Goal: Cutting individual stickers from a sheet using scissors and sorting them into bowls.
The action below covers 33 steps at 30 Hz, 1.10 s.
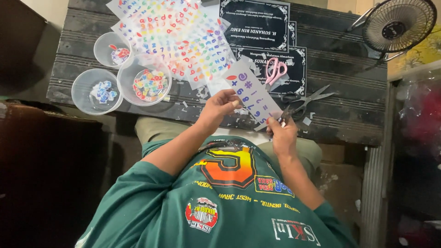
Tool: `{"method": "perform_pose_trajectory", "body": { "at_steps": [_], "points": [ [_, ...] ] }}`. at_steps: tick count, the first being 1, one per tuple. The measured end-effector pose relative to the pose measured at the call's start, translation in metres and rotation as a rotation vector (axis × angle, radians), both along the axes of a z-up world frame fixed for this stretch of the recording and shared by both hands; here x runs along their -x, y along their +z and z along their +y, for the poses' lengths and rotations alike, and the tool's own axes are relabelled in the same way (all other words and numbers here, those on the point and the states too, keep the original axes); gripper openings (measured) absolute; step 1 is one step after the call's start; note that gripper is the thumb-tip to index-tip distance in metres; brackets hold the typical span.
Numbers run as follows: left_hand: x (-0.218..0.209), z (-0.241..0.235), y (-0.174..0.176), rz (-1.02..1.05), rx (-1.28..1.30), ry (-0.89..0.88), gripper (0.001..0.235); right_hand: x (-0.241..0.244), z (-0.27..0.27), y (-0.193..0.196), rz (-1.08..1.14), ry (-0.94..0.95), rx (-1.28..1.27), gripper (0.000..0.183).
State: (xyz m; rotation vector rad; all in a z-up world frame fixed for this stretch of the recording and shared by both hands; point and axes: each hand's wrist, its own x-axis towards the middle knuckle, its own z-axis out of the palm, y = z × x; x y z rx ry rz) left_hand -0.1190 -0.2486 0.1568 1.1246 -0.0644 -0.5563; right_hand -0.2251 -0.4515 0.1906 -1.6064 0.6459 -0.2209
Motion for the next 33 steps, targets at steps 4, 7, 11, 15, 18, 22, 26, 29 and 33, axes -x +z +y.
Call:
{"method": "perform_pose_trajectory", "body": {
  "at_steps": [4, 7, 11, 15, 18, 22, 26, 29, 33],
  "points": [
    [0.007, -0.005, 0.016, 0.092, -0.005, -0.051, 0.039, -0.002, 0.001, 0.004, 0.036, 0.052, 0.062, 0.007],
    [0.019, -0.012, 0.005, 0.163, -0.021, -0.136, 0.027, -0.003, 0.0, 0.006, 0.09, 0.117, 0.137, 0.007],
    [0.026, -0.019, 0.027, 0.106, -0.088, -0.18, 0.02, -0.011, 0.013, 0.034, 0.118, 0.217, 0.24, 0.01],
    [0.015, -0.02, 0.034, 0.249, -0.109, -0.043, 0.027, -0.002, -0.001, 0.022, -0.055, 0.233, 0.135, 0.031],
    [0.009, -0.017, 0.029, 0.296, -0.102, 0.058, 0.025, 0.007, 0.004, 0.018, -0.148, 0.242, -0.115, 0.049],
    [0.011, -0.019, 0.034, 0.383, 0.029, 0.098, 0.03, 0.011, 0.021, 0.009, -0.183, 0.209, -0.218, 0.035],
    [0.021, -0.025, 0.041, 0.385, 0.055, 0.048, 0.029, 0.0, 0.032, 0.037, -0.057, 0.115, -0.139, 0.029],
    [0.023, -0.027, 0.024, 0.387, 0.003, -0.011, 0.03, -0.006, 0.02, -0.007, -0.018, 0.011, -0.15, 0.02],
    [0.038, -0.019, 0.032, 0.262, -0.202, -0.24, 0.032, -0.007, -0.002, 0.007, -0.083, -0.031, 0.006, 0.013]
  ]
}}
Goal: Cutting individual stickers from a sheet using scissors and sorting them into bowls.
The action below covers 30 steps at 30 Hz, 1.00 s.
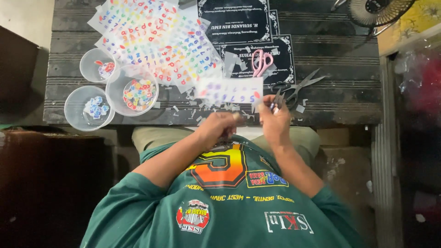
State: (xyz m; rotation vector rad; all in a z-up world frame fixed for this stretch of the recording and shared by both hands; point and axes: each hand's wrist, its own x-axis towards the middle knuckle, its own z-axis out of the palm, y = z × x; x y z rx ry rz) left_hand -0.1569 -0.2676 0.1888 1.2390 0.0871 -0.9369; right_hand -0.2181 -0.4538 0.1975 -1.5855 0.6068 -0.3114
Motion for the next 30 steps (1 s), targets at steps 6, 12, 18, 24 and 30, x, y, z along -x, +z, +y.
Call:
{"method": "perform_pose_trajectory", "body": {
  "at_steps": [6, 12, 18, 24, 30],
  "points": [
    [-0.001, -0.005, 0.039, -1.298, -0.325, 0.134, 0.044, 0.004, -0.028, 0.034, -0.255, 0.318, 0.428, 0.003],
    [-0.025, -0.019, 0.003, -0.986, -0.473, -0.092, 0.042, 0.009, -0.029, 0.033, -0.308, 0.414, 0.42, 0.006],
    [-0.021, -0.014, 0.058, -0.635, -0.457, 0.053, 0.013, 0.008, -0.025, 0.023, -0.223, 0.138, 0.189, 0.019],
    [-0.044, -0.011, 0.057, -0.442, -0.225, 0.258, 0.015, 0.008, -0.001, 0.026, -0.049, 0.105, -0.064, 0.028],
    [-0.041, -0.007, 0.078, -0.308, 0.005, 0.405, 0.02, 0.01, 0.007, 0.027, 0.018, 0.114, -0.079, 0.029]
  ]
}}
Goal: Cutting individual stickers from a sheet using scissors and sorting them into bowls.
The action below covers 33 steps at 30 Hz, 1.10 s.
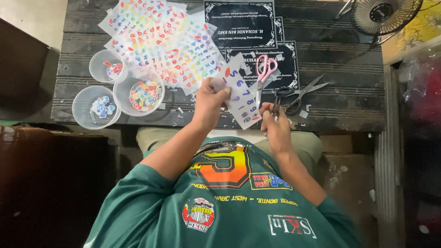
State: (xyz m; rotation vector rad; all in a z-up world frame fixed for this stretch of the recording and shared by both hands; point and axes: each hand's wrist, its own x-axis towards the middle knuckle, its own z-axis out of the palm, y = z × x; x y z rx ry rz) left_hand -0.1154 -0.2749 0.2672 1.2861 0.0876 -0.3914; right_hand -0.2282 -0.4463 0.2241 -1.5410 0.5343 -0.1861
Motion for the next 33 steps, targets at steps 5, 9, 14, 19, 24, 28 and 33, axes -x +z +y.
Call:
{"method": "perform_pose_trajectory", "body": {
  "at_steps": [5, 9, 14, 19, 24, 28, 33],
  "points": [
    [-0.005, 0.002, 0.005, 0.061, 0.163, 0.066, 0.023, -0.007, 0.0, -0.003, 0.192, -0.038, -0.02, 0.03],
    [-0.008, 0.005, -0.006, 0.068, 0.165, 0.048, 0.025, -0.007, 0.001, -0.018, 0.186, -0.087, -0.089, 0.025],
    [0.004, -0.002, -0.004, 0.111, 0.169, 0.013, 0.024, -0.008, 0.009, 0.001, 0.096, -0.163, -0.203, 0.009],
    [0.024, -0.012, -0.039, 0.067, 0.065, -0.205, 0.023, -0.009, 0.004, -0.018, 0.044, -0.152, -0.135, 0.011],
    [0.034, -0.018, -0.049, 0.096, 0.045, -0.256, 0.024, -0.005, 0.015, -0.004, 0.027, -0.088, -0.087, 0.009],
    [0.028, -0.019, -0.064, 0.092, -0.005, -0.243, 0.024, -0.002, 0.015, -0.003, 0.021, -0.057, -0.003, 0.009],
    [0.021, -0.013, -0.072, 0.038, -0.247, -0.244, 0.025, 0.001, 0.009, -0.017, 0.026, -0.051, 0.043, 0.017]
  ]
}}
